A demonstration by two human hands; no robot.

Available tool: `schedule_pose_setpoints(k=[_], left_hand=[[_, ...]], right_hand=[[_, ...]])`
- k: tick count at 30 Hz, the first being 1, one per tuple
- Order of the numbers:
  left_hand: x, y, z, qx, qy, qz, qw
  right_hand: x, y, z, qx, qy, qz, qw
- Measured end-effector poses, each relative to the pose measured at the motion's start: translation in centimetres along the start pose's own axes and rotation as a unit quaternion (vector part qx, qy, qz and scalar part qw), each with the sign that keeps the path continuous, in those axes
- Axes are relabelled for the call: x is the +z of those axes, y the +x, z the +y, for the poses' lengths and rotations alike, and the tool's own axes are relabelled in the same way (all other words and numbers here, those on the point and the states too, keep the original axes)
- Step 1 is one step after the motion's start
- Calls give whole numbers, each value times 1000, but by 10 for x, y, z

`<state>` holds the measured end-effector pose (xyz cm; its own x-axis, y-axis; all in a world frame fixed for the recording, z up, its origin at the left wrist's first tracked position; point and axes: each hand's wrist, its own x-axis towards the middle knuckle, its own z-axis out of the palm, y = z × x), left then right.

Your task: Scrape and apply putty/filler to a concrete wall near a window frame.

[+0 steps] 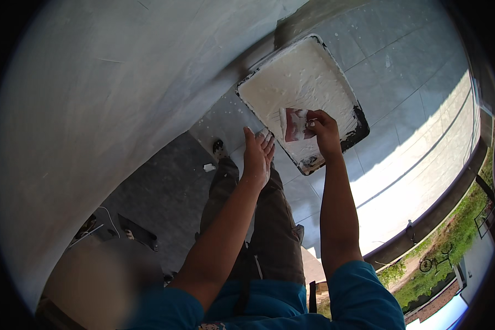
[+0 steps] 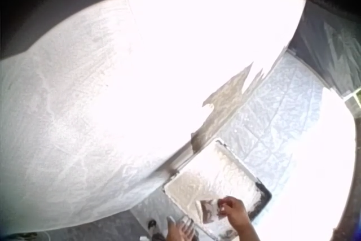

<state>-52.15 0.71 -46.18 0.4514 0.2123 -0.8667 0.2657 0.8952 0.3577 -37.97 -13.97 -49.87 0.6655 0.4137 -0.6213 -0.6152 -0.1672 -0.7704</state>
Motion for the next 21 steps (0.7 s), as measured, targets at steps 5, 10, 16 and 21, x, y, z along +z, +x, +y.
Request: schedule_pose_setpoints(k=[5, 10, 16, 21], left_hand=[[2, 0, -1, 0, -3, -10, 1000], [1, 0, -2, 5, -4, -9, 1000], [1, 2, -4, 8, -7, -17, 1000], [-1, 2, -5, 9, -11, -8, 1000]], right_hand=[[-16, -7, 12, -60, -73, -4, 996], [-16, -23, 14, -43, -45, 39, 997], [-22, -28, 25, -30, -36, 47, 998], [-15, -32, 25, -10, -11, 69, 998]])
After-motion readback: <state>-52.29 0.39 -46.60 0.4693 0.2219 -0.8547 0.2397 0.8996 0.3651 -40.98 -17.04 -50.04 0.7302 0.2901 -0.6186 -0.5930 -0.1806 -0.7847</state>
